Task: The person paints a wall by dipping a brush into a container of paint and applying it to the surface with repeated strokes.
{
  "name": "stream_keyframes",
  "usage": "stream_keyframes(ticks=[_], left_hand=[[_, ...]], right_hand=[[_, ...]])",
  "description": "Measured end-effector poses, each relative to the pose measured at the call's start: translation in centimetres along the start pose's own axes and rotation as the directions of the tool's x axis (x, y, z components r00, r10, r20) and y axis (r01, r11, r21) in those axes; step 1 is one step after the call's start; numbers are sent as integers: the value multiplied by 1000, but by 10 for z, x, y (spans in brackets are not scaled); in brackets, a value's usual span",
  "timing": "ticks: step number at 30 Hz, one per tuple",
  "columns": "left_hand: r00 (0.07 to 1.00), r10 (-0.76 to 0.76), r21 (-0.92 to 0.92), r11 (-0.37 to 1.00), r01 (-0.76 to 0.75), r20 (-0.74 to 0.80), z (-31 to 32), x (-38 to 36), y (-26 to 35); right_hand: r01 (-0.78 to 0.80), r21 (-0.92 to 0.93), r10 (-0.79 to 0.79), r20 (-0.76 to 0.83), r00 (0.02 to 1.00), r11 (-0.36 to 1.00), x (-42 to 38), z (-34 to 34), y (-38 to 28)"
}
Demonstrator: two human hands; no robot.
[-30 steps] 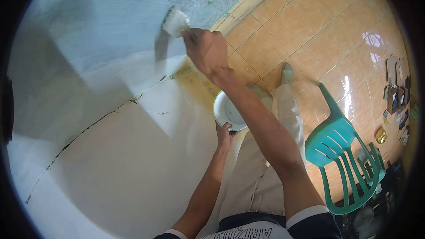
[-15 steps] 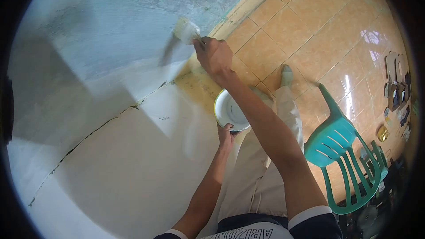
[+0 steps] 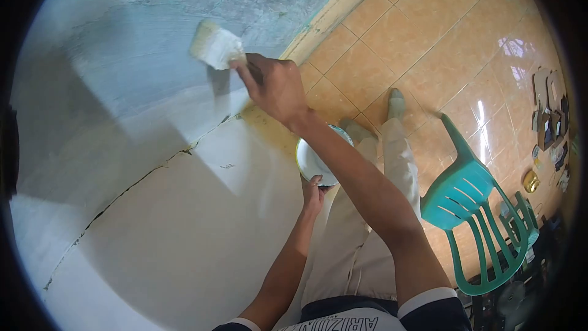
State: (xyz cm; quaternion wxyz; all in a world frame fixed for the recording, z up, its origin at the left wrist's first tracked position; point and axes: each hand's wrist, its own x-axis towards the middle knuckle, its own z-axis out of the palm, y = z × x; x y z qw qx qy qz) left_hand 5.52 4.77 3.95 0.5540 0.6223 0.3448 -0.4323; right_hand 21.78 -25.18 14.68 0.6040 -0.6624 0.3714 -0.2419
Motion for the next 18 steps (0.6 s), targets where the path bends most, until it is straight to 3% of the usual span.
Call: stream_keyframes(ticks=[4, 9, 11, 14, 18], left_hand=[[1000, 21, 38, 999, -21, 7, -2, -4, 0], [1000, 9, 58, 998, -10, 5, -3, -3, 2], [1000, 5, 48, 999, -4, -24, -3, -1, 0], [999, -10, 79, 997, 13, -38, -4, -1, 2], [999, -19, 78, 997, 21, -27, -8, 2, 0]], right_hand=[[61, -156, -67, -32, 997, 986, 13, 17, 49], [-111, -201, 114, 4, 993, 973, 8, 17, 79], [-186, -313, 179, -51, 983, 932, 6, 22, 92], [-290, -195, 289, -34, 957, 937, 6, 24, 77], [-199, -120, 200, -3, 980, 973, 0, 14, 24]])
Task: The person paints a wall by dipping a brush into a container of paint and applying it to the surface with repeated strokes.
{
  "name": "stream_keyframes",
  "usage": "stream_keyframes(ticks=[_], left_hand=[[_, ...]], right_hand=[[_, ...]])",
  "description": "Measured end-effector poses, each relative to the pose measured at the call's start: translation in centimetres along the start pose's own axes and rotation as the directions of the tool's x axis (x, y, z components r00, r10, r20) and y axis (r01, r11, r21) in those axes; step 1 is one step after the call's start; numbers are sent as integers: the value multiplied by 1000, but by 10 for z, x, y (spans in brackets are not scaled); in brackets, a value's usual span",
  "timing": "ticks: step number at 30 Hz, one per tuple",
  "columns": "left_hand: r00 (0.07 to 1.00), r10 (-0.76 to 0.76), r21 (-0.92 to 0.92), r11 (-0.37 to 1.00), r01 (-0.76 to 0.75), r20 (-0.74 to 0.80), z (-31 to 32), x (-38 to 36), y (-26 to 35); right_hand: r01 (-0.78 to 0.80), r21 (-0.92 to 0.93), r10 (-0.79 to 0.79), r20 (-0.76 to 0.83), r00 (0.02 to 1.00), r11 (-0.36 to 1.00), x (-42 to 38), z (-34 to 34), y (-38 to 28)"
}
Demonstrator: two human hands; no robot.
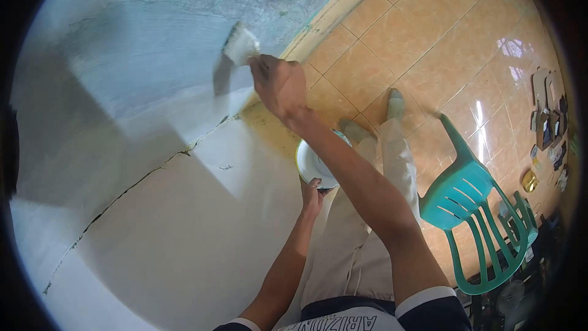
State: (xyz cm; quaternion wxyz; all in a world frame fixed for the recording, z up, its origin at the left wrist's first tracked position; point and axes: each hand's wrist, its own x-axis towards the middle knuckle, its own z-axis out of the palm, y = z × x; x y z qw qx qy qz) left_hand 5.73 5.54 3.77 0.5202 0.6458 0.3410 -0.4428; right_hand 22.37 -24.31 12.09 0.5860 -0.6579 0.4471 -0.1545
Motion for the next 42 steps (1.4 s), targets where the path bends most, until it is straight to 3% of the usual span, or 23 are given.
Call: stream_keyframes(ticks=[2, 3, 6, 7, 9, 16, 19, 21, 22, 24, 29, 31, 35, 42], left_hand=[[1000, -25, -10, 1000, 25, 5, -1, 1, -1], [1000, -27, -9, 1000, 27, 5, 1, -1, 0], [1000, -16, 1, 1000, 16, -13, 5, -5, 5], [1000, -1, -3, 1000, 1, 0, 5, -6, 6], [1000, 17, -3, 1000, -17, 17, 6, -5, 11], [1000, -4, -40, 999, 5, 24, 5, -1, 16], [1000, 0, -37, 999, 0, 18, 4, 2, 14], [1000, 11, -33, 999, -10, 27, 0, 6, 7], [999, -12, -56, 998, 14, 41, -4, 8, 5], [998, -29, -80, 996, 33, 51, -6, 9, 2], [1000, 11, 11, 1000, -11, -8, 7, -8, 15], [1000, 10, -3, 1000, -10, 5, 4, -5, 13], [1000, -7, 1, 1000, 7, 6, 10, -6, 18], [1000, -22, 10, 1000, 22, -5, 10, -4, 15]], right_hand=[[133, 35, -132, -18, 991, 991, -11, -4, -8], [200, 100, -189, -109, 976, 975, -17, -3, -10], [262, 55, -253, -133, 958, 963, -13, 4, -3], [261, 58, -252, -133, 959, 963, -8, 9, 6], [228, -132, -238, -64, 969, 965, 6, 14, 22], [105, -329, -126, -45, 991, 938, 3, 10, 58], [175, -199, -196, -92, 976, 964, -9, 3, 50], [375, -60, -379, -191, 905, 925, -20, 4, 33], [374, -60, -378, -191, 906, 925, -19, 9, 31], [508, -155, -529, -160, 834, 848, -15, 15, 26], [409, -334, -453, -64, 889, 849, 15, 31, 77], [293, -439, -295, 66, 953, 849, 20, 22, 90], [237, -450, -232, 67, 970, 861, 20, 10, 101], [340, -286, -344, 36, 938, 896, -2, 1, 22]])
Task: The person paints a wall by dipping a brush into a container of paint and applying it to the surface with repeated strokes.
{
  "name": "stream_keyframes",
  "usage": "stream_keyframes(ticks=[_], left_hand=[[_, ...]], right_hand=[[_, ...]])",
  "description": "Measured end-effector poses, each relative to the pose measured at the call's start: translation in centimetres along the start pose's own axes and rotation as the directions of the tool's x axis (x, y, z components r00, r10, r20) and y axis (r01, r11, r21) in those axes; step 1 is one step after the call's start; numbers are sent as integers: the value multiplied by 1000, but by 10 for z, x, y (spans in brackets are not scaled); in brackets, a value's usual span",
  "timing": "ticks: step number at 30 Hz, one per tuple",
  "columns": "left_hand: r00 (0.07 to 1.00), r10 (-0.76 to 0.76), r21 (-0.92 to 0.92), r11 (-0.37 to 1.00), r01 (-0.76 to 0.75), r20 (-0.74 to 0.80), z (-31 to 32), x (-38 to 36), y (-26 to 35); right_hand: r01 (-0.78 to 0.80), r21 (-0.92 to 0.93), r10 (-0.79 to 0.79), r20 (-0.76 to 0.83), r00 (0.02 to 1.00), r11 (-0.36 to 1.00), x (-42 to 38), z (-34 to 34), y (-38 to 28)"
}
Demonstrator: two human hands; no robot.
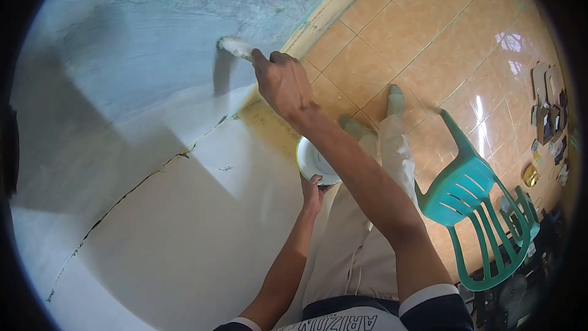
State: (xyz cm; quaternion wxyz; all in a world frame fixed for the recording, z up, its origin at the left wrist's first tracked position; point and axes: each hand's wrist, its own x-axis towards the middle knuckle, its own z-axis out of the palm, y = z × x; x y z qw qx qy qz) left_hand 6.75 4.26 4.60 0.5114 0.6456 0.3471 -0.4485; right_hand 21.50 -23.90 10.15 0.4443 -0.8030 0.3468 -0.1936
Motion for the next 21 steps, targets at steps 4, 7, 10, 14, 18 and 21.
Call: stream_keyframes(ticks=[4, 7, 10, 14, 18, 21], left_hand=[[1000, 10, -7, 1000, -10, 15, -1, 4, -2], [1000, 16, -2, 1000, -15, 23, -1, 4, -1], [999, 22, -20, 1000, -22, 42, -9, 12, -8], [999, 15, -53, 998, -13, 52, -10, 14, -9], [1000, 25, -11, 1000, -24, 6, -1, 5, -3], [1000, 21, 15, 1000, -20, -10, -4, 2, -4]], right_hand=[[144, 137, -123, -153, 981, 980, -13, -8, -4], [184, 119, -158, -198, 967, 976, -9, 11, 11], [174, 107, -156, -161, 975, 979, 6, 30, 38], [112, -2, -112, -19, 994, 994, 7, 28, 53], [51, -79, -48, 36, 998, 996, 1, 38, 71], [-39, -102, 41, 23, 999, 994, -3, 37, 62]])
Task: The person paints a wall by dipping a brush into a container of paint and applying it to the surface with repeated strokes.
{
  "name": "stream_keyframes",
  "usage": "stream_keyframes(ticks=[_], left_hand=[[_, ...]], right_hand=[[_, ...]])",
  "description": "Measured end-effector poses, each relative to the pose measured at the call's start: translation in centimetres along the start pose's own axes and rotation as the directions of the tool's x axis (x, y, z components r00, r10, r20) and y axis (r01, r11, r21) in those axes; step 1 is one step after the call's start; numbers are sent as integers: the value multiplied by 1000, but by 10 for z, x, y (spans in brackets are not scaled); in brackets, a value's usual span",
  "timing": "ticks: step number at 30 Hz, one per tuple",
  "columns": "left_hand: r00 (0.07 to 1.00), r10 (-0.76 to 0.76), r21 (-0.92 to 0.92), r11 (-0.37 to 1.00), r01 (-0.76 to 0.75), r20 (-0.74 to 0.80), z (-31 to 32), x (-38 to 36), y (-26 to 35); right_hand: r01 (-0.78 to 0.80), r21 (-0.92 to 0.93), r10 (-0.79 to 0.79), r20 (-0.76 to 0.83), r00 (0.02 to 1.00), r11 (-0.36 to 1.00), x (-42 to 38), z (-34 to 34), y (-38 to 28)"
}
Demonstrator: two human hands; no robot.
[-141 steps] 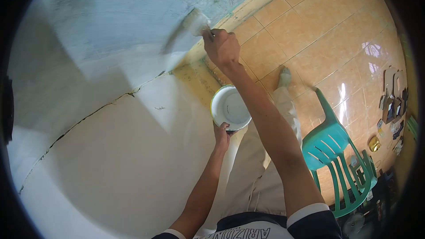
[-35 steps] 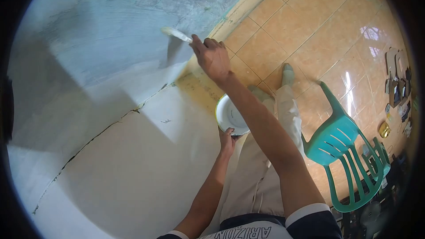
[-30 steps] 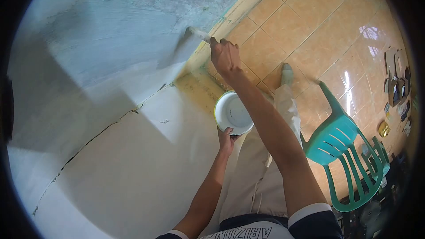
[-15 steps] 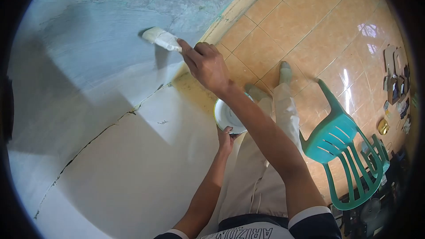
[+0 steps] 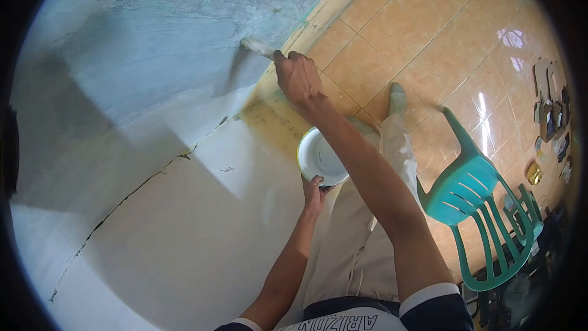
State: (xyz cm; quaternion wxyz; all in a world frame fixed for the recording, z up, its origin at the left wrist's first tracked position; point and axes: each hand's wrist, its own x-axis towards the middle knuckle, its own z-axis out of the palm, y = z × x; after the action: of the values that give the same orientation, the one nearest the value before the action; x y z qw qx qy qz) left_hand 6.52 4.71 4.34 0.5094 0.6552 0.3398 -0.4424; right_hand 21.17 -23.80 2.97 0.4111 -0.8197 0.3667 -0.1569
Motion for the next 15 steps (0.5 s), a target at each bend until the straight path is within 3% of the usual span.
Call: stream_keyframes(ticks=[3, 5, 6, 9, 13, 15], left_hand=[[1000, -5, 3, 1000, 5, 12, -1, 0, -4], [999, -20, -13, 1000, 21, 49, -5, 5, -8], [998, -20, -13, 1000, 21, 52, -3, 4, -7], [999, -33, -22, 999, 33, 16, 0, 3, -8], [999, -44, -32, 998, 45, 29, -8, 12, -14], [999, -30, -45, 998, 32, 38, -6, 13, -10]], right_hand=[[57, 95, -56, -14, 998, 994, -1, -27, -30], [161, 279, -140, -94, 986, 947, -6, -41, -44], [259, 266, -227, -142, 963, 929, -8, -46, -45], [338, 246, -283, -232, 930, 908, -9, -51, -54], [260, 201, -212, -231, 949, 944, 2, -7, -22], [88, 76, -84, -52, 995, 993, 2, 2, -3]])
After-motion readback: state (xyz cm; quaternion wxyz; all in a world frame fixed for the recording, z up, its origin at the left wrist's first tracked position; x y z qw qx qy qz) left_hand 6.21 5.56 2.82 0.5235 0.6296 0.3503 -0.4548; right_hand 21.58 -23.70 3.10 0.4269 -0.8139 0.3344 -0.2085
